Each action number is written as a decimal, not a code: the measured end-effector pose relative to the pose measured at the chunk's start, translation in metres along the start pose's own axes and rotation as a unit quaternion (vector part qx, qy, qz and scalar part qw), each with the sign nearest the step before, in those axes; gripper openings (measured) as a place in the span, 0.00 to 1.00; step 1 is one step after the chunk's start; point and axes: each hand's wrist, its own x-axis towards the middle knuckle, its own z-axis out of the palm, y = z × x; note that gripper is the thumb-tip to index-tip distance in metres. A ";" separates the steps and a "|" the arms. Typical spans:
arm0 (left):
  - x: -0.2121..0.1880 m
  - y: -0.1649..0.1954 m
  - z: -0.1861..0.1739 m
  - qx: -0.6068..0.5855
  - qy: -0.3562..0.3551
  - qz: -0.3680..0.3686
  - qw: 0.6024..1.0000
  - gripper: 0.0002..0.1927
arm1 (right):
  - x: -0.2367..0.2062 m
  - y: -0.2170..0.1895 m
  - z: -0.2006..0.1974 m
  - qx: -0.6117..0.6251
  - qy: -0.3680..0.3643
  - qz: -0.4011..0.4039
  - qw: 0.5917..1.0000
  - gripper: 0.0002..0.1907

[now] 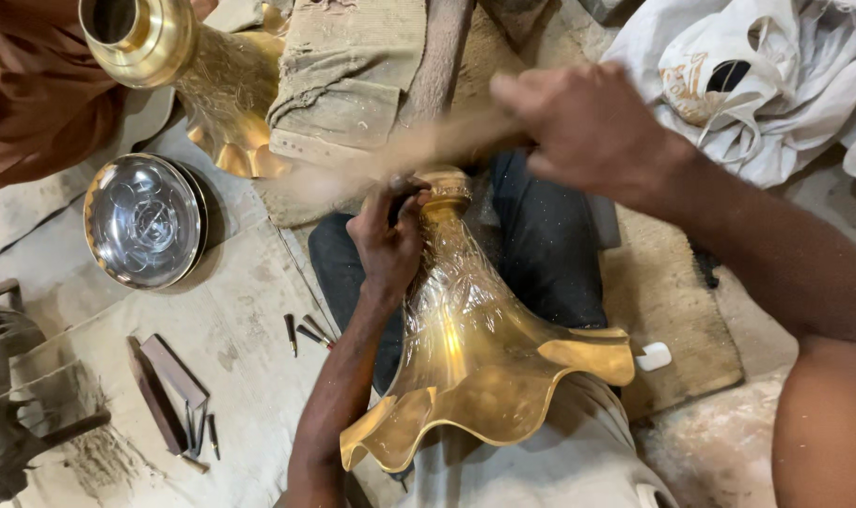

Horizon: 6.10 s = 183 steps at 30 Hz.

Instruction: The person sits on the floor with a large brass vessel on their lap and engraves decorative patterns into its surface, holding a chisel against the metal and striking it with a wooden mallet. They reposition the chisel around the vessel's neck and body and occasionally rotate the vessel to reach new areas.

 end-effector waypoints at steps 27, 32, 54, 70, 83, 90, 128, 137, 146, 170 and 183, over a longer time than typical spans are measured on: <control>0.001 -0.010 -0.005 0.020 -0.005 0.023 1.000 0.17 | -0.049 -0.023 -0.014 -0.050 0.025 0.053 0.997 0.20; 0.001 -0.015 -0.009 0.002 -0.027 0.042 0.999 0.19 | -0.054 -0.017 -0.012 -0.138 -0.030 0.078 0.987 0.12; -0.007 -0.016 -0.017 -0.285 0.095 -0.105 0.948 0.14 | -0.077 -0.006 -0.015 0.159 -0.013 0.142 0.977 0.24; -0.020 -0.019 0.014 -0.070 0.142 -0.004 0.987 0.10 | -0.023 -0.046 -0.036 0.090 0.073 -0.147 0.982 0.34; -0.015 -0.010 0.017 -0.079 0.157 -0.036 0.984 0.11 | -0.005 -0.070 -0.065 -0.109 -0.029 -0.137 0.984 0.30; -0.015 -0.008 0.017 -0.084 0.154 -0.041 0.984 0.09 | -0.009 -0.068 -0.065 -0.171 -0.153 -0.103 0.968 0.32; -0.013 -0.008 0.016 -0.071 0.140 -0.004 0.988 0.08 | -0.016 -0.070 -0.058 0.037 0.101 -0.168 0.980 0.26; -0.016 -0.017 0.016 -0.090 0.133 -0.006 0.987 0.05 | -0.023 -0.073 -0.052 0.083 0.102 -0.153 0.979 0.27; -0.015 -0.013 0.010 -0.066 0.132 0.023 0.989 0.12 | -0.024 -0.071 -0.047 0.041 0.100 -0.124 0.986 0.31; -0.015 -0.028 0.008 -0.056 0.105 0.010 0.993 0.05 | -0.034 -0.079 -0.048 0.084 0.134 -0.131 0.979 0.30; -0.016 -0.028 0.001 -0.045 0.087 0.018 0.995 0.12 | -0.038 -0.082 -0.043 -0.123 -0.021 -0.075 0.989 0.31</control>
